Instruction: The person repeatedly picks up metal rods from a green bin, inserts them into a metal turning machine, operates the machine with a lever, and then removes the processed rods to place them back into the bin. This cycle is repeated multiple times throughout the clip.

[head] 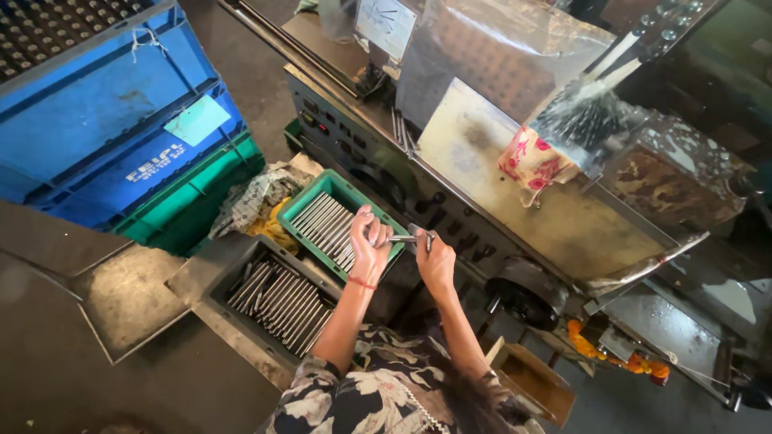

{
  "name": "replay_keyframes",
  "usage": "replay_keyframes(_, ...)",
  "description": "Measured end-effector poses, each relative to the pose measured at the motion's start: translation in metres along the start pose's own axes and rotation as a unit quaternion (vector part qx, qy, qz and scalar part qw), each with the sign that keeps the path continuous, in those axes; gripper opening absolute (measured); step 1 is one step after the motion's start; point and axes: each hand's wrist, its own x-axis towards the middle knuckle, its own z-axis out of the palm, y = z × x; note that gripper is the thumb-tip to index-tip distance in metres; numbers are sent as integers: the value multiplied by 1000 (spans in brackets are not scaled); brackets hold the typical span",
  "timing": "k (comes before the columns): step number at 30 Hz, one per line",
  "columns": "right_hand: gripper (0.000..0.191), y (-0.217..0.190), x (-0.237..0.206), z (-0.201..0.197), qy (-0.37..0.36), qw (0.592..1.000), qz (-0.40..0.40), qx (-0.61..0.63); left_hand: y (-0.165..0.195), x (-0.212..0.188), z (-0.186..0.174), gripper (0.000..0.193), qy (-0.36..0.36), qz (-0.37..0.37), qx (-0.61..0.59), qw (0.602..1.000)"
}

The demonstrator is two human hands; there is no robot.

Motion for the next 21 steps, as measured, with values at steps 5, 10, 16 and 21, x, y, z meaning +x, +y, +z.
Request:
replay_keyframes(5, 21, 9, -7, -5, 15, 994, 65, 82, -11, 28, -18, 5, -3, -46, -23, 999)
replay_keyframes(10, 29, 42, 14, -69, 104, 721, 232, 644, 20, 59, -8, 17, 102, -43, -165, 980)
replay_keyframes(16, 31, 116, 131, -229, 241, 959, 36, -146, 9, 26, -14, 22, 123, -92, 70, 986)
replay_keyframes(21, 33, 129, 171, -273, 148, 925, 163, -309, -27, 26, -28, 22, -116, 93, 412, 899)
